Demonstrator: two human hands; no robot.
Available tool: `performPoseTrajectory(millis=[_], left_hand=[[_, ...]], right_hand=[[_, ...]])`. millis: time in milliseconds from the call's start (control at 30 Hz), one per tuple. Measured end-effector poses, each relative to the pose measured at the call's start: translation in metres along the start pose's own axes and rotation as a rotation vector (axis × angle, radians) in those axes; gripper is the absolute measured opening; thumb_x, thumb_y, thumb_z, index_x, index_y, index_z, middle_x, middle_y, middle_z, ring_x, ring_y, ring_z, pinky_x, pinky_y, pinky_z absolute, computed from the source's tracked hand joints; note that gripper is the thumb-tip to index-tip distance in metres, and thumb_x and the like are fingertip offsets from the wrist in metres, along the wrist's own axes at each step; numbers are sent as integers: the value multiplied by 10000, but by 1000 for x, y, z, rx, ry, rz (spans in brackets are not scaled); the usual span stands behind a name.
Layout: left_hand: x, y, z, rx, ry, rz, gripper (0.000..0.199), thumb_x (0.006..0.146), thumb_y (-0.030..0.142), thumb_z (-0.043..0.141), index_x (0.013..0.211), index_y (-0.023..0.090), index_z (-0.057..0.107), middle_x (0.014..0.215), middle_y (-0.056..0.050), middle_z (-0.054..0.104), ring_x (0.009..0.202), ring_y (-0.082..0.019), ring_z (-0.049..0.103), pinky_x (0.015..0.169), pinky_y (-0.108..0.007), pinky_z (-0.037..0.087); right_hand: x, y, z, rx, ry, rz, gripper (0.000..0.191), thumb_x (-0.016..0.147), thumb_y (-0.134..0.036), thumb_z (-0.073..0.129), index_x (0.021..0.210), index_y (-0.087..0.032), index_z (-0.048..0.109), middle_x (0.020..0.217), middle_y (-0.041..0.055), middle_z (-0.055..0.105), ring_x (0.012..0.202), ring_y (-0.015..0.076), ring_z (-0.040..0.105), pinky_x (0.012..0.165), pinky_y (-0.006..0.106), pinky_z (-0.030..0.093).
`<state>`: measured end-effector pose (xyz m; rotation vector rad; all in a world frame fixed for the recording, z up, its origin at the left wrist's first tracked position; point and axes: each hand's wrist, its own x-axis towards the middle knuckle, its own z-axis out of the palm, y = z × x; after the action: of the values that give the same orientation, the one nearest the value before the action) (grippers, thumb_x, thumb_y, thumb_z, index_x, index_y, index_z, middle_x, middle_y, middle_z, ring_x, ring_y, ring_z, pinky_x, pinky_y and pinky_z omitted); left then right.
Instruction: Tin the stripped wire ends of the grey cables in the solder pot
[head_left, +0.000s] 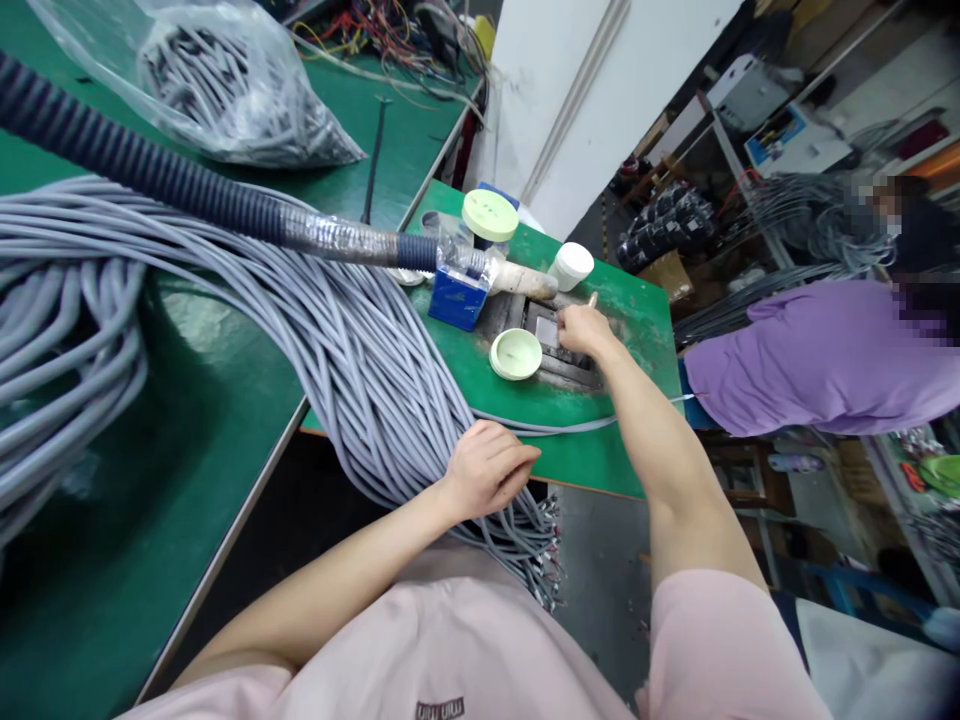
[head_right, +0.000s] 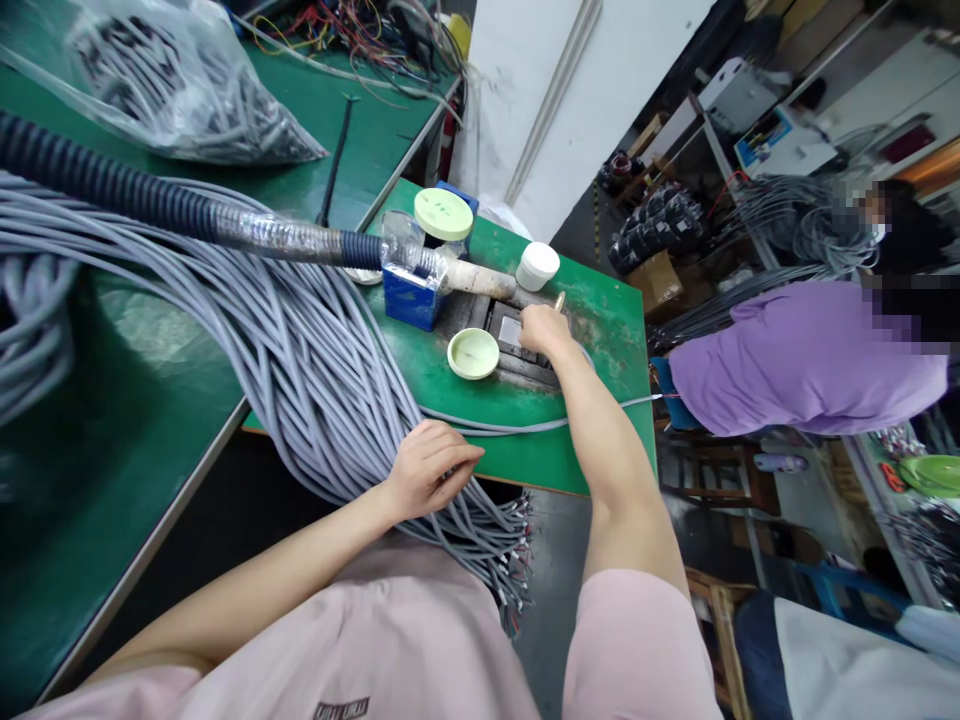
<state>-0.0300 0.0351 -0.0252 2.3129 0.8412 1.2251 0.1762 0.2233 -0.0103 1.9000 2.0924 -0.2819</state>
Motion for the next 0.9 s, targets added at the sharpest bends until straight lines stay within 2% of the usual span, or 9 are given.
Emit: performPoseTrajectory(millis=[200, 333, 433, 500, 567, 667, 733, 800, 900], left_hand=[[-1, 0, 0, 6, -8, -8, 133, 850, 149, 539, 965, 168, 604, 743, -18, 665, 718, -136, 595, 695, -303, 404], [-1, -1, 1, 25, -37, -40, 129, 863, 167, 522, 958, 182, 608, 750, -20, 675, 732, -139, 607, 710, -308, 411], [1, -1, 2, 45, -53, -65, 125, 872, 175, 518, 948, 189, 616, 772, -22, 685, 757, -143, 617, 740, -311, 419], [2, 0, 2, 61, -78, -79, 123, 876, 186, 525, 953, 188, 622, 806, -26, 692, 789, -147, 620, 768, -315, 419], [4, 0, 1, 86, -123, -91, 132, 881, 209, 532, 969, 185, 628, 853, -34, 699, 834, -155, 622, 792, -325, 412], [6, 2, 1, 136, -187, -105, 155, 896, 246, 529, 987, 188, 640, 923, -43, 709, 880, -168, 619, 802, -342, 392], [8, 4, 1, 166, -209, -118, 163, 904, 262, 526, 981, 190, 649, 943, -42, 713, 884, -169, 616, 795, -345, 383], [13, 5, 2, 196, -234, -116, 167, 907, 271, 525, 965, 185, 656, 939, -41, 713, 872, -170, 611, 770, -342, 380], [25, 6, 8, 277, -336, -110, 170, 897, 276, 540, 971, 179, 658, 942, -49, 702, 867, -190, 598, 728, -344, 378]], right_hand=[[-2, 2, -3, 25, 10, 10, 293, 749, -128, 518, 982, -137, 694, 1048, 160, 696, 993, 296, 648, 768, 330, 493], [-23, 18, -10, 212, 185, 14, 180, 765, -170, 526, 833, -141, 690, 883, 107, 712, 886, 240, 652, 739, 299, 467], [-68, 39, -13, 570, 387, 31, 116, 767, -200, 551, 726, -143, 642, 641, 32, 648, 622, 153, 615, 604, 249, 447], [-115, 55, -11, 859, 474, 89, 131, 782, -271, 579, 749, -154, 627, 533, -15, 581, 435, 111, 524, 465, 223, 394], [-169, 70, -2, 1098, 576, 198, 167, 754, -329, 643, 783, -166, 628, 526, -26, 573, 385, 105, 495, 400, 215, 369], [-255, 87, 28, 1417, 750, 384, 209, 686, -340, 728, 778, -184, 625, 507, -36, 550, 377, 108, 485, 372, 216, 374], [-305, 90, 61, 1594, 766, 536, 243, 641, -339, 765, 750, -205, 593, 478, -50, 527, 352, 110, 473, 360, 220, 375], [-346, 86, 105, 1775, 634, 680, 288, 616, -384, 776, 740, -226, 569, 484, -57, 517, 347, 116, 471, 349, 230, 382], [-383, 72, 174, 1730, 374, 836, 314, 591, -431, 767, 772, -223, 616, 606, 12, 632, 491, 200, 626, 487, 363, 539]])
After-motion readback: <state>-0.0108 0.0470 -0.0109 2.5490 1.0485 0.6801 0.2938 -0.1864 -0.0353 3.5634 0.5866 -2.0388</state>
